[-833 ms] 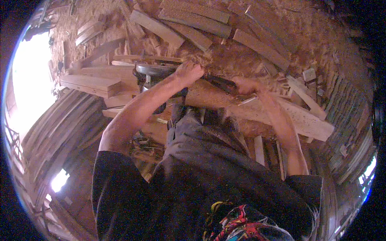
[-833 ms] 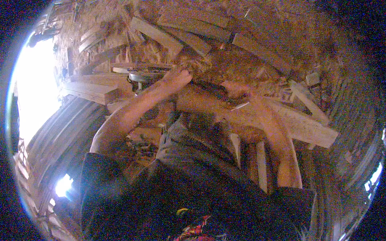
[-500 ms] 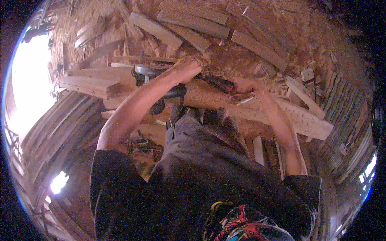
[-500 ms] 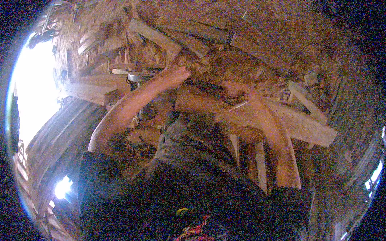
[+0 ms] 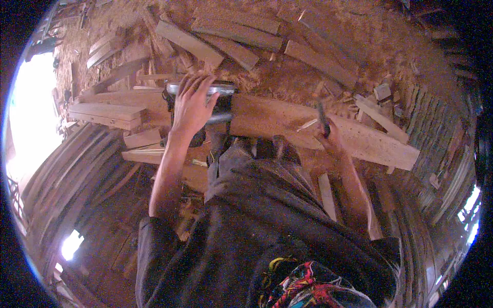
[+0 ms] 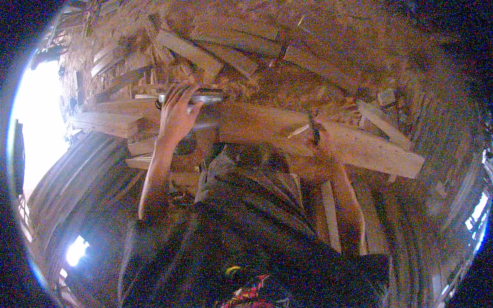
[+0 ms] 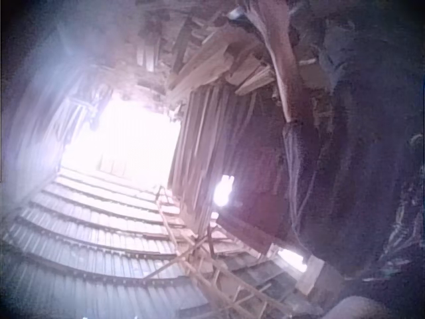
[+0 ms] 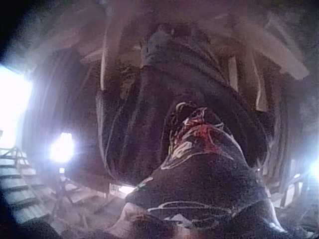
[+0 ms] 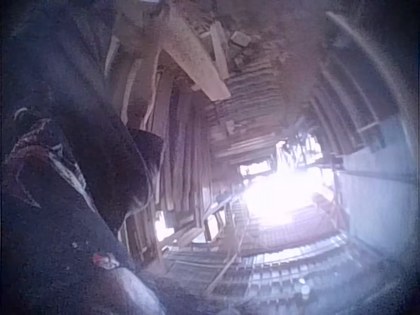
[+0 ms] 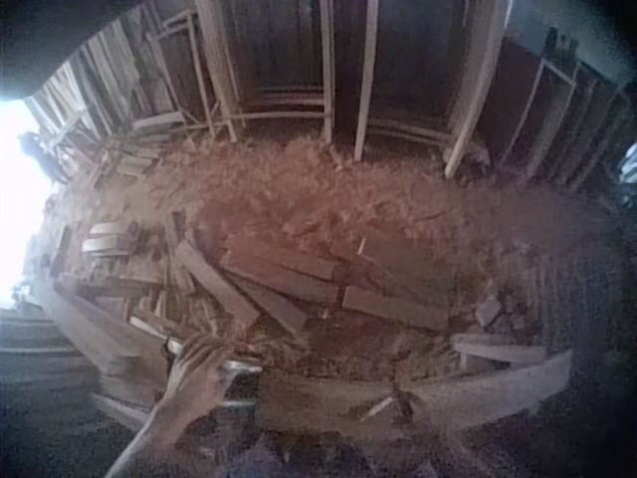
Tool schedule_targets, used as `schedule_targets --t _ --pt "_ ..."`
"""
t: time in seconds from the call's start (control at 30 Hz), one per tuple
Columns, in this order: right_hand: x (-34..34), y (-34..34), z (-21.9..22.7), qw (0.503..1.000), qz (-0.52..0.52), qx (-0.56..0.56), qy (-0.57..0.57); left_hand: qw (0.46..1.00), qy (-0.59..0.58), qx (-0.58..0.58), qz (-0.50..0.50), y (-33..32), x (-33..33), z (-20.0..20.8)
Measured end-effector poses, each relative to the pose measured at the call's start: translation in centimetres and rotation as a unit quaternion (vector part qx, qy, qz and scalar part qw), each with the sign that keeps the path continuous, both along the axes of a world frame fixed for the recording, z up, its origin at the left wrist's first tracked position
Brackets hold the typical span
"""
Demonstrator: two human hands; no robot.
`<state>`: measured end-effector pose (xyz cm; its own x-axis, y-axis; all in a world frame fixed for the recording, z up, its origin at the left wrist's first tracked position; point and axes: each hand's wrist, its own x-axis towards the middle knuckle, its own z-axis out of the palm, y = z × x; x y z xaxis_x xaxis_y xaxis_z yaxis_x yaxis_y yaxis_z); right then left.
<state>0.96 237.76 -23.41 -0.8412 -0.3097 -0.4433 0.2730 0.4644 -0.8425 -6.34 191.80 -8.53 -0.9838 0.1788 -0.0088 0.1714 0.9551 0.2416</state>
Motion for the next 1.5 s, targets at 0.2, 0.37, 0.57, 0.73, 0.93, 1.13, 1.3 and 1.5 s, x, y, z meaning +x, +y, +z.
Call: schedule_targets --t 0.2,0.37,0.57,0.73,0.93,1.13,1.3,1.5 --pt "11.9 6.1 -7.1 0.918 -0.256 0.282 0.109 0.972 0.133 0.056 0.183 -0.5 8.4 0.6" --pt "15.2 7.8 -11.4 0.841 -0.305 0.427 0.129 0.950 0.225 0.037 0.213 0.2 11.6 0.1" --pt "12.0 8.1 -9.7 0.820 -0.285 0.457 0.195 0.890 0.284 0.145 0.326 -1.0 15.2 1.6" --pt "6.5 2.4 -4.8 0.834 -0.208 0.349 0.372 0.831 0.344 0.121 0.419 -2.3 19.7 1.6" --pt "-3.2 -15.2 1.0 0.948 0.002 -0.001 0.318 0.747 0.330 0.140 0.559 -3.3 25.1 0.3" --pt "-4.0 -32.5 11.9 0.890 0.330 0.164 0.268 0.782 0.070 0.165 0.597 -6.3 29.2 -0.1" --pt "-7.3 -33.8 6.1 0.920 0.390 -0.010 0.047 0.736 -0.019 0.263 0.623 -9.7 31.9 -2.2" --pt "-5.7 -32.8 7.9 0.966 0.246 -0.021 0.073 0.754 0.070 0.297 0.581 -15.8 31.2 -2.4"
